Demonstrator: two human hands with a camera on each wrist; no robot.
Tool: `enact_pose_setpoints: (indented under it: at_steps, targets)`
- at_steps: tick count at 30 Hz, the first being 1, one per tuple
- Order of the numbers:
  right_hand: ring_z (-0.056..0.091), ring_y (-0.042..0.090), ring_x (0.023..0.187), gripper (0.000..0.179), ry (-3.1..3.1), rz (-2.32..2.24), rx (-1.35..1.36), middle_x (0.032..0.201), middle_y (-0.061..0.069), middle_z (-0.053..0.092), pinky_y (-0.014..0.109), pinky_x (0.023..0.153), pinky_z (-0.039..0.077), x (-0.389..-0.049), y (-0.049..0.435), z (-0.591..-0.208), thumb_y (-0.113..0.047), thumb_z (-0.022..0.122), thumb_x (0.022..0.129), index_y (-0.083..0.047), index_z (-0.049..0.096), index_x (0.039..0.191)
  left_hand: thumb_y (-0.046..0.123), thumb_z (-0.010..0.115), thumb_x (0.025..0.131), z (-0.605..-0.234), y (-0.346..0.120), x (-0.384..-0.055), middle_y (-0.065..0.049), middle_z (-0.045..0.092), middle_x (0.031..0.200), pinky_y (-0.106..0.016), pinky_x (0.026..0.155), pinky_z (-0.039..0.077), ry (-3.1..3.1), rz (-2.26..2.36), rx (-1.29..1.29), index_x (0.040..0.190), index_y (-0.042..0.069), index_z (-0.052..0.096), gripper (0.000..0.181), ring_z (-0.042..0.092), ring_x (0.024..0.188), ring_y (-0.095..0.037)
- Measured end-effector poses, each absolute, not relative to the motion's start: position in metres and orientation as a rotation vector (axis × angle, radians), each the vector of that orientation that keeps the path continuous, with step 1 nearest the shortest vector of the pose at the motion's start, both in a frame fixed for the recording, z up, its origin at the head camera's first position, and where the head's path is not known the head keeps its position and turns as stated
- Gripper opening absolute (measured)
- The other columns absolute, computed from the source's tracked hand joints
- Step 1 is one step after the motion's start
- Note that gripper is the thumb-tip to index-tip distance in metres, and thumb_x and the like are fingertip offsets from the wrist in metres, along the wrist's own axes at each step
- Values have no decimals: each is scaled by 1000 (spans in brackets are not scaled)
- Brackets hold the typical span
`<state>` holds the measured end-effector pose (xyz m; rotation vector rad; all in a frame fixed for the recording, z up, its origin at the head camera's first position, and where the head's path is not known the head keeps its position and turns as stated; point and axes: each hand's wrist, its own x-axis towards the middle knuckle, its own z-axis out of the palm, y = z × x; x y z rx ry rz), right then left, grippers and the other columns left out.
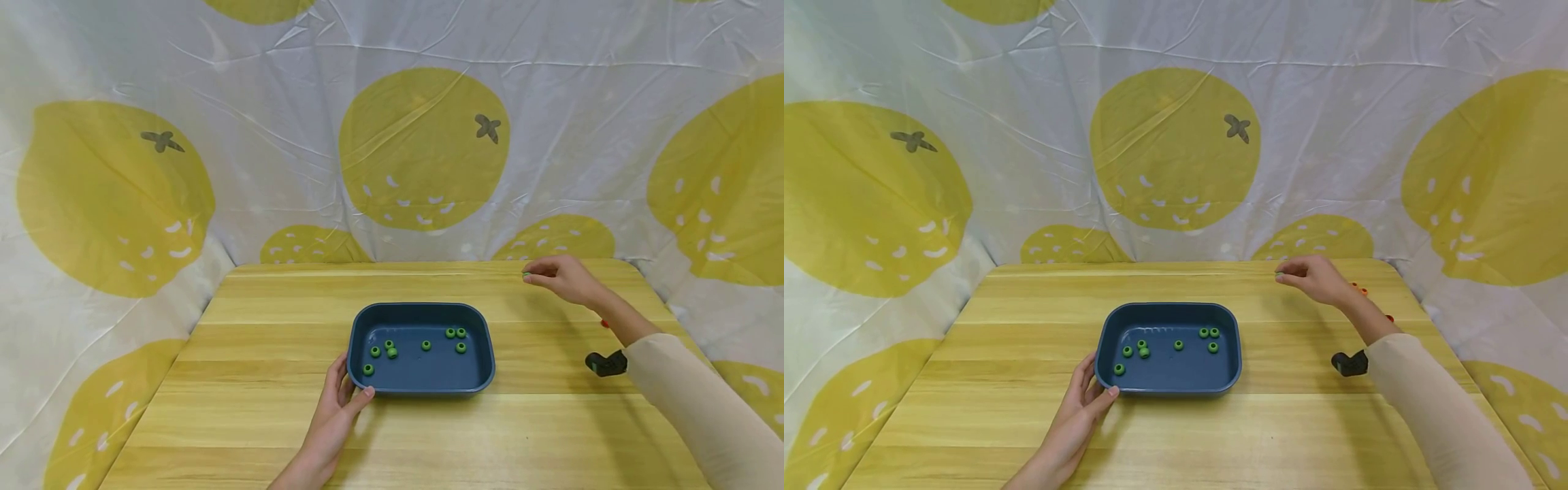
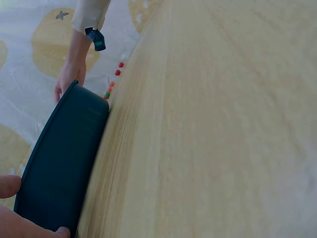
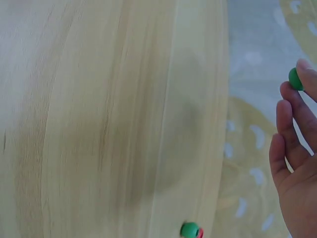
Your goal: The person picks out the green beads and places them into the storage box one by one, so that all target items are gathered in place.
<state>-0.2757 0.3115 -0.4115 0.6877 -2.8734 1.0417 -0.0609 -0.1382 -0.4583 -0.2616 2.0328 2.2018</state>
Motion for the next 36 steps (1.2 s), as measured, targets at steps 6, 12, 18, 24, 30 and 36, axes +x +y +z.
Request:
enact_pose_setpoints:
  at_steps: [6, 12, 18, 24, 30, 36]
  targets:
    - [70, 26, 94, 24, -2829, 1070, 777, 105, 7, 75, 42, 80, 58, -275, 294, -410, -21, 71, 101, -4, 76, 117, 9, 70, 99, -458, -138, -61, -16, 15, 170, -57, 117, 30, 2035, 2199, -259, 164, 13, 17, 85, 19, 153, -42]
    - [70, 21, 91, 20, -2822, 1110, 839, 103, 4, 75, 34, 78, 57, -273, 278, -406, -18, 72, 100, -5, 77, 115, 9, 70, 99, -457, -138, -61, -17, 15, 170, -57, 117, 31, 2034, 2195, -268, 164, 13, 17, 84, 19, 153, -43]
    - [67, 18, 88, 18, -2794, 1150, 939, 107, 2, 74, 34, 75, 56, -270, 262, -400, -17, 72, 100, -7, 78, 114, 9, 70, 99, -457, -137, -61, -17, 15, 169, -57, 116, 32, 2041, 2188, -273, 164, 13, 17, 84, 19, 153, -43]
    - [68, 17, 89, 15, -2763, 1168, 1030, 107, 1, 75, 35, 77, 57, -272, 249, -401, -15, 73, 99, -9, 79, 111, 8, 70, 99, -457, -137, -61, -16, 15, 169, -56, 116, 33, 2034, 2199, -268, 164, 13, 17, 84, 19, 153, -42]
    - [69, 15, 90, 15, -2733, 1168, 1125, 107, 0, 75, 37, 82, 58, -268, 234, -398, -13, 73, 98, -8, 78, 112, 8, 70, 99, -458, -138, -60, -17, 16, 169, -56, 116, 32, 2037, 2205, -265, 164, 14, 18, 83, 19, 153, -43]
    - [70, 13, 90, 15, -2712, 1190, 1202, 104, -4, 75, 38, 83, 59, -267, 221, -397, -14, 74, 97, -10, 78, 111, 8, 70, 99, -457, -138, -60, -17, 16, 169, -56, 116, 32, 2038, 2206, -265, 164, 13, 18, 84, 20, 153, -43]
